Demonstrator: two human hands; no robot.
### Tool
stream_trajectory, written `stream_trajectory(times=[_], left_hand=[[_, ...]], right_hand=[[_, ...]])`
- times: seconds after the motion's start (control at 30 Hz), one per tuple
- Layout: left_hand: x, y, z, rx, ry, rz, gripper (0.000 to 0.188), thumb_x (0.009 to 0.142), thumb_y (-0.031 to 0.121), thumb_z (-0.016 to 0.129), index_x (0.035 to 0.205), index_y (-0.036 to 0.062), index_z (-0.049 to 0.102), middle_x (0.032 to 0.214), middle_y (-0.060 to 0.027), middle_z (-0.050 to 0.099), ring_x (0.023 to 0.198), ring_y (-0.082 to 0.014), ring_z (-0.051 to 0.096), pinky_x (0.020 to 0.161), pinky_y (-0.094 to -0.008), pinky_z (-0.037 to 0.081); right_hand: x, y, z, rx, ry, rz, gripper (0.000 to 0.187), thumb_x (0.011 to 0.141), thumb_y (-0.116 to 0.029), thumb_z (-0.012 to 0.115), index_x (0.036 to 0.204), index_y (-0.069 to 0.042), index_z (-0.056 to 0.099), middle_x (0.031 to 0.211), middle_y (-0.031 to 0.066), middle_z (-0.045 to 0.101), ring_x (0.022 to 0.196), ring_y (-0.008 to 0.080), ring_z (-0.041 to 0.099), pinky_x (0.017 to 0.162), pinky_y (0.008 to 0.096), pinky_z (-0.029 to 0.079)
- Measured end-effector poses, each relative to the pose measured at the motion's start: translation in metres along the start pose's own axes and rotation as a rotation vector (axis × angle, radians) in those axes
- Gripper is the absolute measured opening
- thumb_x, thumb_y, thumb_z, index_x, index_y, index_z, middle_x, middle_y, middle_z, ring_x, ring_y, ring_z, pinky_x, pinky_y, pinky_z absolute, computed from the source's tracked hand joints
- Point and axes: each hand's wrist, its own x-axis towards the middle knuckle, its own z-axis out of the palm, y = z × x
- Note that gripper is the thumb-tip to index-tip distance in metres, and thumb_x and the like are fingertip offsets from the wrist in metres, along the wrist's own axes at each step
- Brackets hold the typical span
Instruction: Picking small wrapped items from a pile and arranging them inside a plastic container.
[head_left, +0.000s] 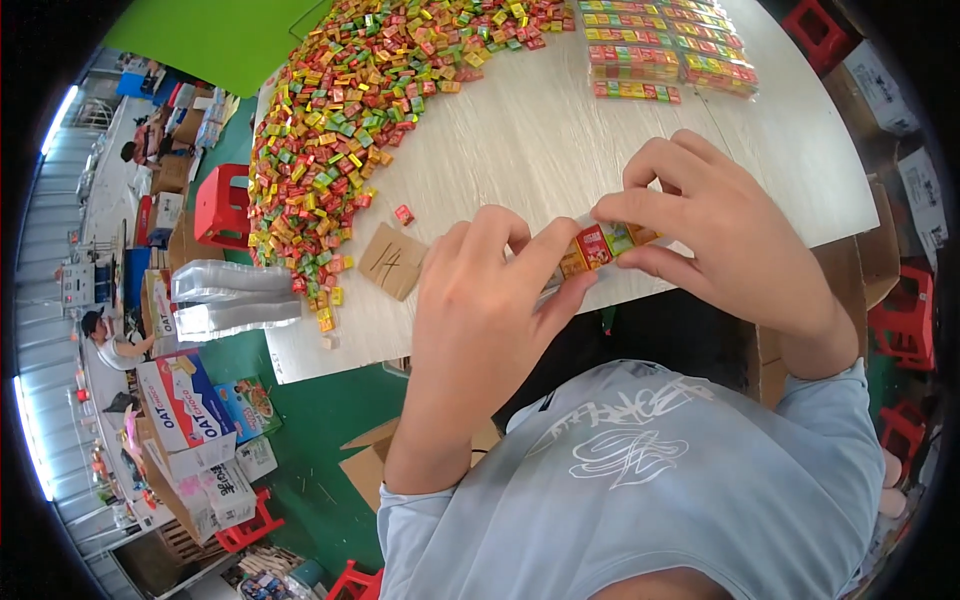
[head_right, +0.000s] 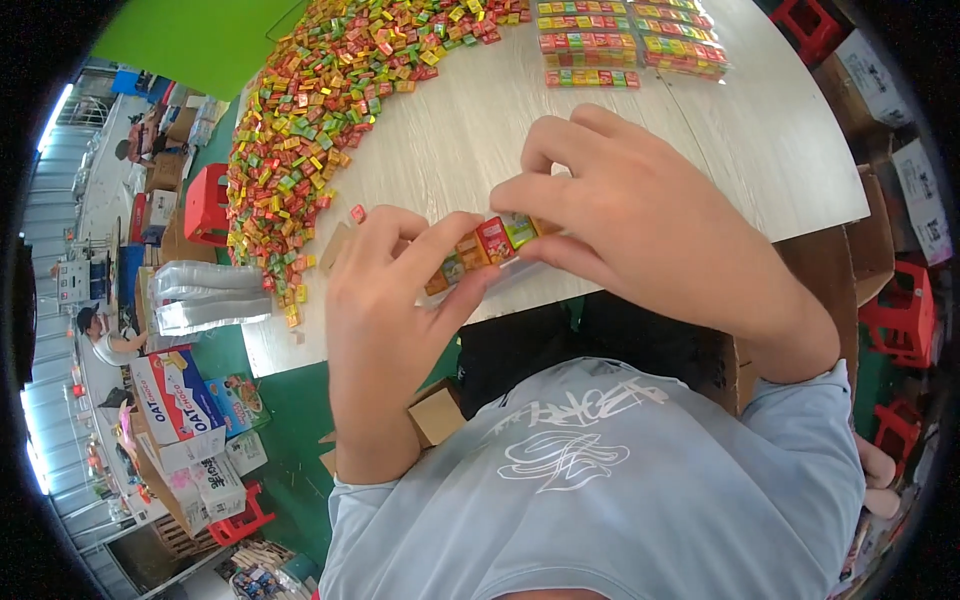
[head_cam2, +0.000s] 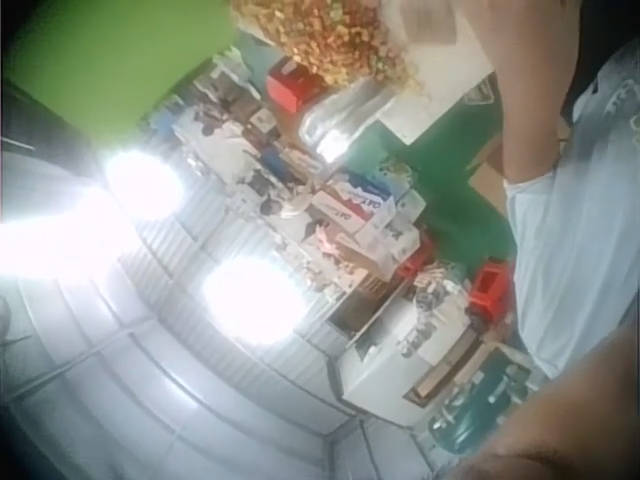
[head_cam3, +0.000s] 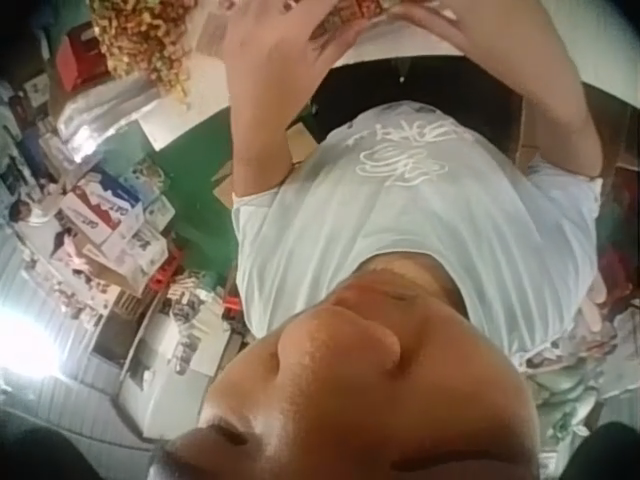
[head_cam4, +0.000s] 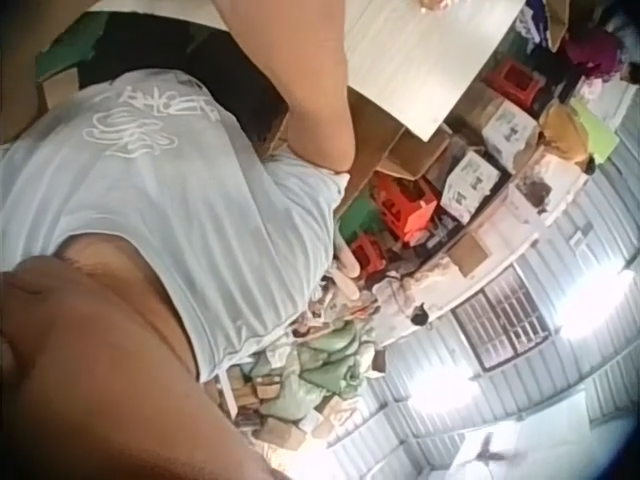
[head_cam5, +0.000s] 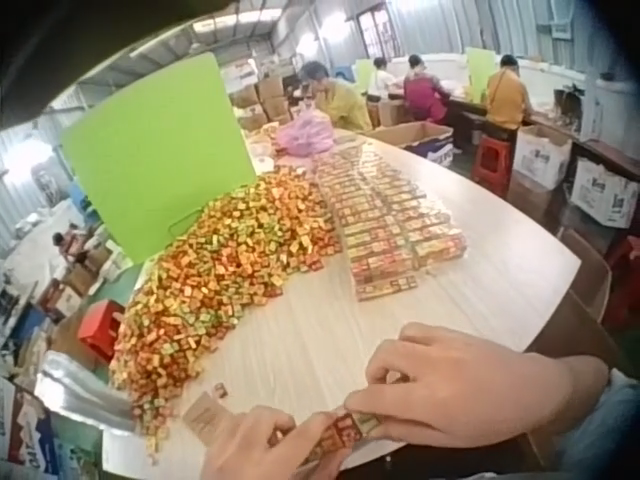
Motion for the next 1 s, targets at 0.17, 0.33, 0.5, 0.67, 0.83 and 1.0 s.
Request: stream_trajectory(times=[0.17,0.33,0.5,0.67,0.83,1.0], left_hand=[[-0.014,0.0,0.024,0.1,0.134,0.037,0.048,0.081,0.024,0.088,0.124,0.0099,0.071,0.101,-0.0076,0.061,0.092,-0.0274,0.059,0.082,-0.042,0.048],[-0.038,-0.004,0.04,0.132,0.225,0.024,0.049,0.086,0.028,0.085,0.126,0.0068,0.068,0.115,-0.0096,0.066,0.104,-0.0297,0.06,0.091,-0.0437,0.046],[-0.053,-0.02,0.049,0.182,0.3,0.088,0.053,0.095,0.04,0.074,0.132,0.0044,0.061,0.131,-0.0147,0.065,0.119,-0.0351,0.06,0.105,-0.0448,0.041],[-0.056,-0.036,0.062,-0.088,0.29,0.038,0.055,0.098,0.046,0.069,0.133,0.0034,0.062,0.138,-0.018,0.061,0.121,-0.0382,0.059,0.102,-0.0439,0.046],[-0.06,-0.035,0.068,-0.132,0.297,0.022,0.054,0.1,0.046,0.066,0.132,0.0021,0.063,0.135,-0.0203,0.062,0.119,-0.0368,0.062,0.098,-0.0442,0.047],[-0.061,-0.04,0.081,-0.038,0.535,0.103,0.049,0.104,0.047,0.06,0.126,0.0042,0.066,0.132,-0.0202,0.064,0.113,-0.0364,0.065,0.095,-0.0437,0.049]], right_hand=[[-0.015,0.009,0.015,0.026,0.012,0.072,0.039,0.08,-0.011,0.083,0.116,-0.008,0.07,0.108,0.0088,0.06,0.098,0.0306,0.058,0.085,0.0409,0.051],[-0.027,0.011,0.031,0.029,0.105,0.096,0.047,0.08,-0.009,0.083,0.124,-0.009,0.068,0.118,0.01,0.06,0.103,0.0312,0.058,0.088,0.041,0.052],[-0.039,0.019,0.05,0.105,0.311,0.076,0.054,0.079,-0.006,0.086,0.13,-0.008,0.067,0.127,0.0117,0.058,0.105,0.0291,0.059,0.091,0.0388,0.053],[-0.056,0.034,0.061,0.047,0.358,-0.004,0.045,0.079,-0.006,0.082,0.122,-0.008,0.07,0.127,0.0108,0.065,0.106,0.0291,0.061,0.092,0.04,0.049],[-0.063,0.037,0.08,0.025,0.4,-0.034,0.044,0.077,-0.007,0.08,0.12,-0.012,0.072,0.134,0.0099,0.065,0.105,0.0286,0.059,0.092,0.0392,0.047],[-0.063,0.043,0.078,0.1,0.384,-0.037,0.043,0.076,-0.009,0.08,0.118,-0.014,0.073,0.133,0.0097,0.064,0.104,0.028,0.059,0.09,0.0398,0.046]])
